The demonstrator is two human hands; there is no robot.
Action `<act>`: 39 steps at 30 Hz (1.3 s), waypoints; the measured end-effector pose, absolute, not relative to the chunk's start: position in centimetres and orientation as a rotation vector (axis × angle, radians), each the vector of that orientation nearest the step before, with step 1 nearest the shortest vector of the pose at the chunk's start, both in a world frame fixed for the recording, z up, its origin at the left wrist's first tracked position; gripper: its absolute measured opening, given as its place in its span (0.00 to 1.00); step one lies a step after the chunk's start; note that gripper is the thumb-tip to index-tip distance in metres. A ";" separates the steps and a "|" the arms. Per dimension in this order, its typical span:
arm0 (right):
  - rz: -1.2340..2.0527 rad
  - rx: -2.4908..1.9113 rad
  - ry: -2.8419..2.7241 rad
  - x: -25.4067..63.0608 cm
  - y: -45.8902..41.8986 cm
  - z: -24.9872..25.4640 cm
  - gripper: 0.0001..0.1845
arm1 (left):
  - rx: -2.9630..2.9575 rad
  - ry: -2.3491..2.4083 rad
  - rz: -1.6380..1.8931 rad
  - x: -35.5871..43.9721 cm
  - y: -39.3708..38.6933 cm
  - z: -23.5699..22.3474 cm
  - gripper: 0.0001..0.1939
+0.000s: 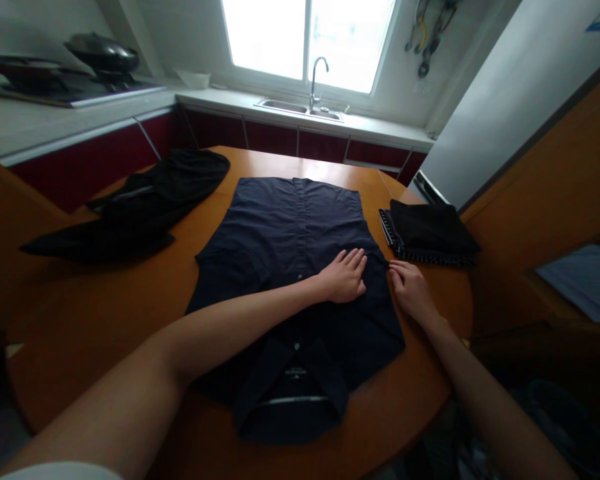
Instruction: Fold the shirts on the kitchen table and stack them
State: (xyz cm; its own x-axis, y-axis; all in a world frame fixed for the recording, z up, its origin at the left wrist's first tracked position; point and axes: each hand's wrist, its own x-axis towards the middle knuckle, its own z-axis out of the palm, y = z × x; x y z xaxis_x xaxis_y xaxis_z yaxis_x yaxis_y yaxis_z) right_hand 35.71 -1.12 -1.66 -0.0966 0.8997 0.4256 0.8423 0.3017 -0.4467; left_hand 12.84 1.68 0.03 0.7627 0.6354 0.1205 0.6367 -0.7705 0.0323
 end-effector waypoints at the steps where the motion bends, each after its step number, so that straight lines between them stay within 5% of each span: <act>1: 0.098 -1.547 -1.928 35.8 -0.8 -1.7 0.19 | -2.938 -1.063 -0.192 12.9 1.7 0.1 0.35; 12: 0.079 -1.507 -1.998 36.0 1.6 -1.2 0.08 | -2.937 -1.068 -0.209 12.7 1.9 -0.5 0.36; 29: -0.071 -1.776 -1.999 35.7 1.0 -0.6 0.08 | -2.925 -1.093 -0.197 12.8 1.6 -0.1 0.36; 39: 0.208 -1.404 -2.272 34.9 -0.6 -0.9 0.32 | -2.949 -1.083 -0.234 12.8 1.8 -0.4 0.36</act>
